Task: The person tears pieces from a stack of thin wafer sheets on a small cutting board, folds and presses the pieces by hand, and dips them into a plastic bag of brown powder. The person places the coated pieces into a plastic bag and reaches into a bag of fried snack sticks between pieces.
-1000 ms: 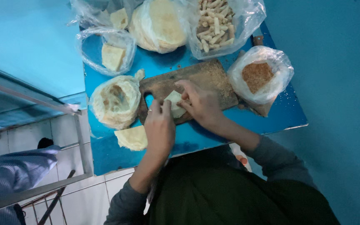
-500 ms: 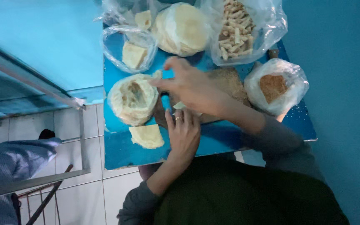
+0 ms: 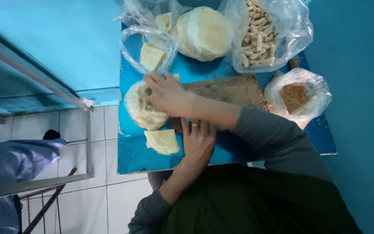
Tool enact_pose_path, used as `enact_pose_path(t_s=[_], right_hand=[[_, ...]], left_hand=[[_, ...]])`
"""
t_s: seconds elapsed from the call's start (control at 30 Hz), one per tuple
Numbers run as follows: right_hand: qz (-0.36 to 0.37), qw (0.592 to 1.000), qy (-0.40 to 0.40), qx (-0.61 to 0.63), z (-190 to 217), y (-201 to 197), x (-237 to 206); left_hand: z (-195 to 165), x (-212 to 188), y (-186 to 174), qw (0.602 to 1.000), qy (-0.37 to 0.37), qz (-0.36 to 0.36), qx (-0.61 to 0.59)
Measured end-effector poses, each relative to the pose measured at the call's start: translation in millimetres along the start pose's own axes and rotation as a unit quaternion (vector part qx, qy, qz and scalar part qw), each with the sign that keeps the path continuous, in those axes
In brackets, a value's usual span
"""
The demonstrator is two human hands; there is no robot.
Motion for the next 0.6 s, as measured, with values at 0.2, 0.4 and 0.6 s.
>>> enact_pose_path(t_s=[0.2, 0.4, 0.6], right_hand=[[0.115, 0.959, 0.032, 0.256, -24, 12, 6], [0.06, 0.914, -0.018, 0.402, -48, -31, -32], [-0.034, 0.958, 0.071, 0.274, -63, -75, -153]], left_hand=[[-3, 6, -14, 0.998, 0.008, 0.038, 0.055], [-5, 11, -26, 0.997, 0.004, 0.018, 0.076], [-7, 10, -28, 0.996, 0.005, 0.017, 0.086]])
Point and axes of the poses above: each hand's wrist, its own x-axis towards the middle knuckle, its own y-axis out of the palm, z = x × y, the point moved 5 cm from there along x, towards the middle knuckle, and after that the axes turned 3 degrees about z, right-handed, at the moved point
